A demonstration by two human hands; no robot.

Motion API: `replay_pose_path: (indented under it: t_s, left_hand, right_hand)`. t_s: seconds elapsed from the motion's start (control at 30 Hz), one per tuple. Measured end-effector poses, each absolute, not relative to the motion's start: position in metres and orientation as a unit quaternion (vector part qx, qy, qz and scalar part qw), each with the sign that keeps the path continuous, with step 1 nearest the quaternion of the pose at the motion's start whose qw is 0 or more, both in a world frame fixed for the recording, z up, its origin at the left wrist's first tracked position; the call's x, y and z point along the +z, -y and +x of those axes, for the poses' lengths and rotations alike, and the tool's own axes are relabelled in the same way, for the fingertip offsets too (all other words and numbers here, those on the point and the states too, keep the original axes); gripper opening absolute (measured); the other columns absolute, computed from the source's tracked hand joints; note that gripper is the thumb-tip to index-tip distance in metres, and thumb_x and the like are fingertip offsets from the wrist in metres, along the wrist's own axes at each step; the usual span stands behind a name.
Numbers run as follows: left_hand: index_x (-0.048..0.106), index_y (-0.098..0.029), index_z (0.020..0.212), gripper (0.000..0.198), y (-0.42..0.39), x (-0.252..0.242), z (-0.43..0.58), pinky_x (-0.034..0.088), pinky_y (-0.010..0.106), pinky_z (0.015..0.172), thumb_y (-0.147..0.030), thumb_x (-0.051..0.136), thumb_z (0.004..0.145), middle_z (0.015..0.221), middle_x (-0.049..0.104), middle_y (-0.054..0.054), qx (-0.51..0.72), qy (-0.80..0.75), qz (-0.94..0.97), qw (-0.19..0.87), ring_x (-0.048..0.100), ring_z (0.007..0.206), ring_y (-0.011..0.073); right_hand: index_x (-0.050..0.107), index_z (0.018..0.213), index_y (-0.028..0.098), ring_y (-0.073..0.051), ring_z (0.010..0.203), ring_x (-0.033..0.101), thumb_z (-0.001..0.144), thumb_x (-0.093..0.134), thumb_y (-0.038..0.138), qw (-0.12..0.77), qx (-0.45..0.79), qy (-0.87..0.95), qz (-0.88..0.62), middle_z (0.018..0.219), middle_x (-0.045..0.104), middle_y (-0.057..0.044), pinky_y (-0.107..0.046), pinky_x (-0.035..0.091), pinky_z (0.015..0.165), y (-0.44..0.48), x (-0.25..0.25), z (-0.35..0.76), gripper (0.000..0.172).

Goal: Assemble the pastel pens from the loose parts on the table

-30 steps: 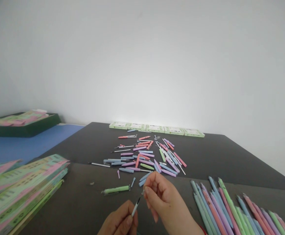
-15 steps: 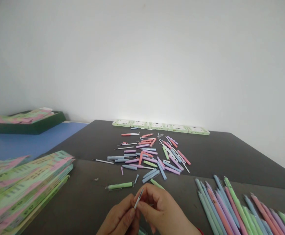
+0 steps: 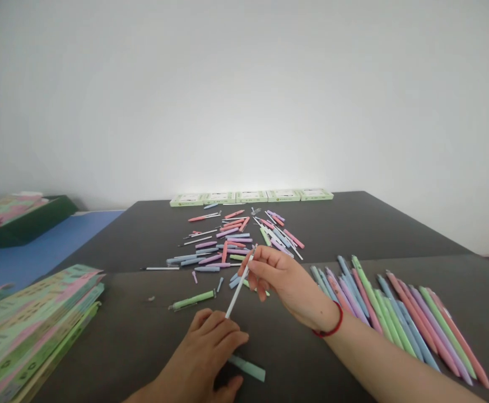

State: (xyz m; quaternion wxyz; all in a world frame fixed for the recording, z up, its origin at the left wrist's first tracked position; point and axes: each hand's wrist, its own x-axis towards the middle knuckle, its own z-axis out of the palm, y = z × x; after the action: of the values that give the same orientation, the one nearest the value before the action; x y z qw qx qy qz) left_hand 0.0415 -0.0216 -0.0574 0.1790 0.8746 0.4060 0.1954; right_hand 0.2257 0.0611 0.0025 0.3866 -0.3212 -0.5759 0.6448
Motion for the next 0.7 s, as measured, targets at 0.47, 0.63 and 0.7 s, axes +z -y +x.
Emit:
replay_pose_path:
  t_s: [0.47,0.63,0.7]
  left_hand:
    - [0.047,-0.020,0.097,0.021,0.016,-0.073,0.031,0.044,0.027,0.074,-0.041,0.045,0.093,0.090,0.070,0.006,0.452,-0.413,0.666,0.426,0.063,0.081,0.0170]
    - [0.049,-0.019,0.095,0.030,0.018,-0.076,0.035,0.044,0.027,0.075,-0.048,0.046,0.092,0.091,0.070,0.007,0.456,-0.405,0.654,0.447,0.063,0.081,0.0166]
    - [0.049,-0.019,0.095,0.030,0.018,-0.076,0.036,0.045,0.027,0.075,-0.048,0.046,0.092,0.091,0.069,0.007,0.458,-0.404,0.650,0.452,0.063,0.081,0.0166]
  right_hand:
    - [0.059,0.089,0.020,-0.010,0.053,0.051,0.093,0.050,0.037,0.438,0.474,0.688,-0.333,0.065,0.056,0.002,-0.022,0.043,0.051,-0.045,0.023,0.235,0.020]
    - [0.059,0.086,0.021,-0.012,0.057,0.054,0.091,0.051,0.039,0.427,0.479,0.689,-0.338,0.070,0.059,0.000,-0.022,0.046,0.052,-0.038,0.021,0.229,0.021]
    - [0.059,0.087,0.021,-0.012,0.059,0.055,0.091,0.050,0.037,0.427,0.478,0.688,-0.339,0.071,0.059,-0.001,-0.022,0.046,0.052,-0.039,0.021,0.229,0.019]
